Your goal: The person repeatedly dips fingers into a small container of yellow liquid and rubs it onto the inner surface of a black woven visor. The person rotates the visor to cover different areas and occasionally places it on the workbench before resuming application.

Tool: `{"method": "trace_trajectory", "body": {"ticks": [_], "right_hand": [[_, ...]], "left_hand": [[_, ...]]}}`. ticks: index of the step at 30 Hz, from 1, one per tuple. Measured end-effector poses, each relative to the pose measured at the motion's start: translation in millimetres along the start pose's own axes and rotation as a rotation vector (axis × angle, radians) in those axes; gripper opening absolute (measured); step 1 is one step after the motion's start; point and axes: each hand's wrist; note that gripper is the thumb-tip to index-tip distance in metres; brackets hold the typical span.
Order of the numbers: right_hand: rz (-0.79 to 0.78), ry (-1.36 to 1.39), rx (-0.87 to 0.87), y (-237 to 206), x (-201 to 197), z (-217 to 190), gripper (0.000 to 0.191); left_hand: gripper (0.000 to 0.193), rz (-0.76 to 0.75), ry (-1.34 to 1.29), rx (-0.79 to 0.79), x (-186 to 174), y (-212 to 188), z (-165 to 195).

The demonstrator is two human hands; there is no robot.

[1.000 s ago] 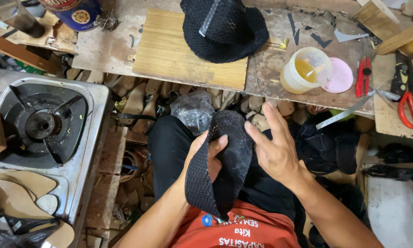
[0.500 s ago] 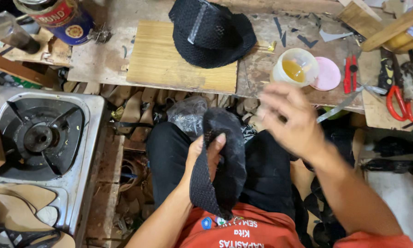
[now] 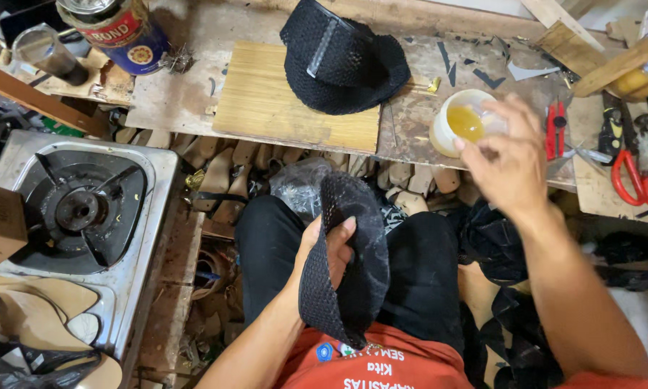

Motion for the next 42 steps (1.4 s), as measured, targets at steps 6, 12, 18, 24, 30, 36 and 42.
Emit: {"method": "trace_trajectory", "body": {"ticks": [6, 12, 18, 24, 30, 36, 42], "right_hand": [[-0.019, 0.435, -0.171, -64.7, -16.8, -75.9, 0.036], [0.066, 0.373, -0.229, -65.4, -2.6, -93.8, 0.045], [0.124, 0.339, -0.262, -60.1, -3.6, -86.6, 0.045], [0.101, 0.285, -0.336, -59.3, -4.7, -92.8, 0.046], [0.113, 0.296, -0.294, -60.7, -6.6, -96.7, 0.049], [0.004, 0.501, -0.181, -58.0, -8.8, -101.0, 0.048], [-0.214, 0.875, 0.005, -67.4, -19.7, -114.8, 0.059]], "left_hand": [[0.021, -0.091, -0.018, -0.027, 17.3, 0.1, 0.8], [0.025, -0.112, -0.084, -0.167, 30.2, -9.8, 6.8], [0.025, -0.106, -0.029, -0.164, 28.1, -14.4, 10.4], [0.025, -0.119, -0.062, -0.173, 24.8, -13.1, 12.3], [0.025, -0.1, -0.041, -0.144, 24.3, -12.3, 11.8], [0.02, -0.064, -0.046, -0.043, 18.8, -5.7, 8.5], [0.013, -0.019, 0.246, 0.025, 15.7, -1.0, 5.1]]}}
Point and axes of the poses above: each hand's wrist, its own y-axis towards the middle knuckle, its own x-axis out of the palm, z = x × y, and after that the axes turned 14 degrees about -y, right-handed
